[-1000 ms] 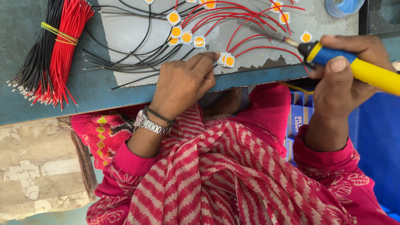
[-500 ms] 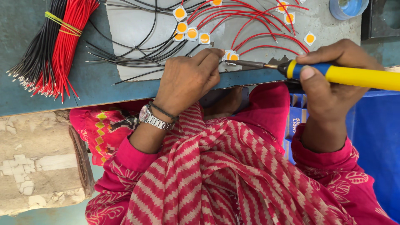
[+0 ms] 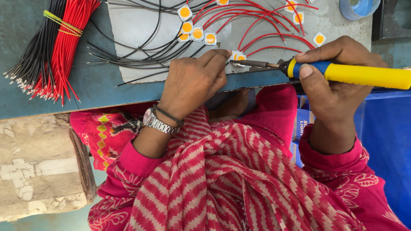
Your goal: The person uses a soldering iron to attach red and black wires to small square LED modules on a workbench. They repeatedly pick up wires, align them with the LED contacts, and apply solder to secure the connections.
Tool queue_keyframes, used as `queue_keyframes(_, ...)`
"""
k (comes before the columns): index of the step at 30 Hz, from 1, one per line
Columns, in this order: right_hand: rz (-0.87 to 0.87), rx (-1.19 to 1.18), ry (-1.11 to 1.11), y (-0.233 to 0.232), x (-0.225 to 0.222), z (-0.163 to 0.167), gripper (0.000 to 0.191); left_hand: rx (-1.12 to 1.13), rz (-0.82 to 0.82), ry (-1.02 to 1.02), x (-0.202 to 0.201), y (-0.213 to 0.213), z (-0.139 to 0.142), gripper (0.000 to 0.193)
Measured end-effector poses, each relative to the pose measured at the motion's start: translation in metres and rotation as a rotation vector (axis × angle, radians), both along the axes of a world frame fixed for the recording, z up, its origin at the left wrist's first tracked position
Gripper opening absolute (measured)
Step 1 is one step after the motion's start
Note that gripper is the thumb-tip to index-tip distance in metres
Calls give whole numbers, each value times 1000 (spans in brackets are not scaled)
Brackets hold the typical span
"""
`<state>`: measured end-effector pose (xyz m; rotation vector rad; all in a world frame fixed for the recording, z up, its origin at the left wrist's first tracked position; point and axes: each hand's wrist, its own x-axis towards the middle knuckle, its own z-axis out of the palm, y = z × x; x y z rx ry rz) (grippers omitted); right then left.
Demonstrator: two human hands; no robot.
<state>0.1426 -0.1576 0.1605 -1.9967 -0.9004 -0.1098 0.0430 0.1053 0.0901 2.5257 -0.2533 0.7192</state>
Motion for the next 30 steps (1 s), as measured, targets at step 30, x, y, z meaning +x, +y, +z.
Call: queue_keyframes(30, 99, -100, -4, 19, 2, 29, 19, -46, -16, 6, 4, -1, 3, 19)
